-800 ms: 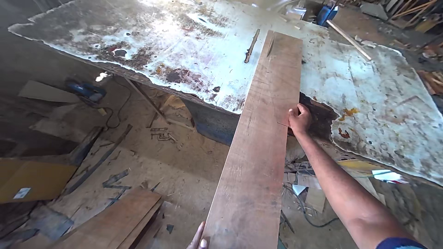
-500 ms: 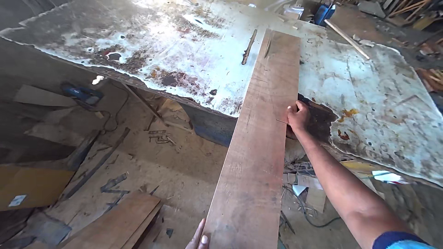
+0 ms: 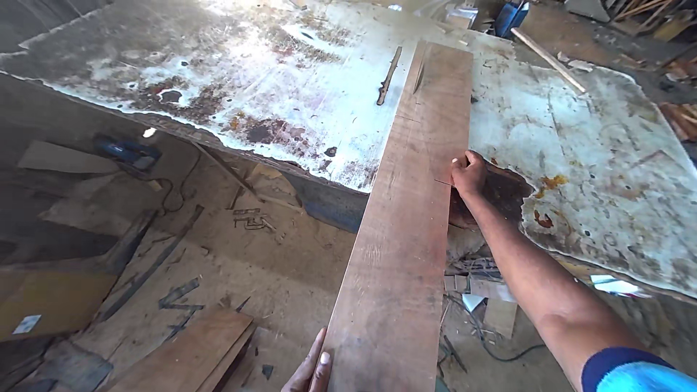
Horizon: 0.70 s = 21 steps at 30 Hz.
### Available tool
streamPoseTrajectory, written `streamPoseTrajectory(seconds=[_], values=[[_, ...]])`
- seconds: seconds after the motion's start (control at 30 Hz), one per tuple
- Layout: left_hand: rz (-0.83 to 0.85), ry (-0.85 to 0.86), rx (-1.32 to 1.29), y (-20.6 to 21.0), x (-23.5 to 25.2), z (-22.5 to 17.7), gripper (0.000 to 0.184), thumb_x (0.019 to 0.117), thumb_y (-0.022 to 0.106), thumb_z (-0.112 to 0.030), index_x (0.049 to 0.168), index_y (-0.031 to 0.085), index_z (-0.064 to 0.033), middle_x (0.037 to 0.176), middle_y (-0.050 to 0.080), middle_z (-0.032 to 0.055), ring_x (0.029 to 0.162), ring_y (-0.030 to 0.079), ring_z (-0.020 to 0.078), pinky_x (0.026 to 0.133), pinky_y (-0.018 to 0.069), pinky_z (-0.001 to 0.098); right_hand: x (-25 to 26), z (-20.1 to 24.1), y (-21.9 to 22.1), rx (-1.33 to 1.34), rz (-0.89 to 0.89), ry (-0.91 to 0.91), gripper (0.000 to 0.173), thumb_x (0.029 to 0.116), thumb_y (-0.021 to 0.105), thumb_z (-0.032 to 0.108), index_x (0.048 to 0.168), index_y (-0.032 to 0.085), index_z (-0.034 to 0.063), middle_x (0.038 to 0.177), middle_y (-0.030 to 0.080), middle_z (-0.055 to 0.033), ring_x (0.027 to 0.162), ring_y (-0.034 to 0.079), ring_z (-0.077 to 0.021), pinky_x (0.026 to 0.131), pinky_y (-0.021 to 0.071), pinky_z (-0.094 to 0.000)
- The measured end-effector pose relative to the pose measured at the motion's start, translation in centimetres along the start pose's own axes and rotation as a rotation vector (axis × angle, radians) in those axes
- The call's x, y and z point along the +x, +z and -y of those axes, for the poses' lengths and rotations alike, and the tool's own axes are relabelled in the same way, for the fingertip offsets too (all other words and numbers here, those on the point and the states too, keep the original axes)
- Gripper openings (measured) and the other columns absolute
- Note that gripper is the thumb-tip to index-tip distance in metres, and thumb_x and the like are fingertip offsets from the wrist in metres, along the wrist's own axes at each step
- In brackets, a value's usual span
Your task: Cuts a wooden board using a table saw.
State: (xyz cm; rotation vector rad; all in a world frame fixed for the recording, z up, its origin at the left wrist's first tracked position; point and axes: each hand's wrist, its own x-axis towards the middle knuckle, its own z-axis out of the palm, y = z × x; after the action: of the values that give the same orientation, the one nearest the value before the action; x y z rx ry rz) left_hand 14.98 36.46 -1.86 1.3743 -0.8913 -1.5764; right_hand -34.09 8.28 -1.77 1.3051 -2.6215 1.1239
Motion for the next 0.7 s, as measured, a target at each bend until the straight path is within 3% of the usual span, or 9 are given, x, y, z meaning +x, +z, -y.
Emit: streamPoseTrajectory(seconds=[0.33,0.47,0.7], values=[[0.025,-0.019,-0.012,0.0,0.8,-0.1,0.041,0.1058,0.053,-0.009,0.145,0.054,0.0029,0.137,0.066,0.0115,0.117,0.068,0.0145,0.104,0.0541,0.0328,0.6,-0.1,0.2,0.054,0.002,-0.008,0.047,0.0932,0.068,0.021,0.131,0.062,-0.0055,0.136,0.061,-0.0242,0.128,0.058,-0.0344,0.11,0.0449,-0.0513],[0.033,-0.007,0.015,-0.1,0.9,0.0,0.041,0.1061,0.052,-0.01,0.145,0.053,0.0038,0.139,0.065,0.0119,0.119,0.067,0.0137,0.105,0.0534,0.0325,0.5,-0.1,0.1,0.034,0.021,0.004,0.05,0.0955,0.066,0.024,0.136,0.059,-0.0042,0.141,0.058,-0.0237,0.135,0.054,-0.0347,0.114,0.0417,-0.052],[0.011,-0.011,0.026,0.6,1.9,-0.3,0.039,0.1058,0.051,-0.007,0.143,0.055,0.0037,0.135,0.067,0.0118,0.115,0.068,0.0132,0.102,0.0546,0.0318,1.7,0.0,0.7,-0.001,0.007,0.01,0.048,0.0942,0.066,0.022,0.135,0.061,-0.0035,0.14,0.058,-0.023,0.133,0.054,-0.035,0.112,0.0432,-0.0521]])
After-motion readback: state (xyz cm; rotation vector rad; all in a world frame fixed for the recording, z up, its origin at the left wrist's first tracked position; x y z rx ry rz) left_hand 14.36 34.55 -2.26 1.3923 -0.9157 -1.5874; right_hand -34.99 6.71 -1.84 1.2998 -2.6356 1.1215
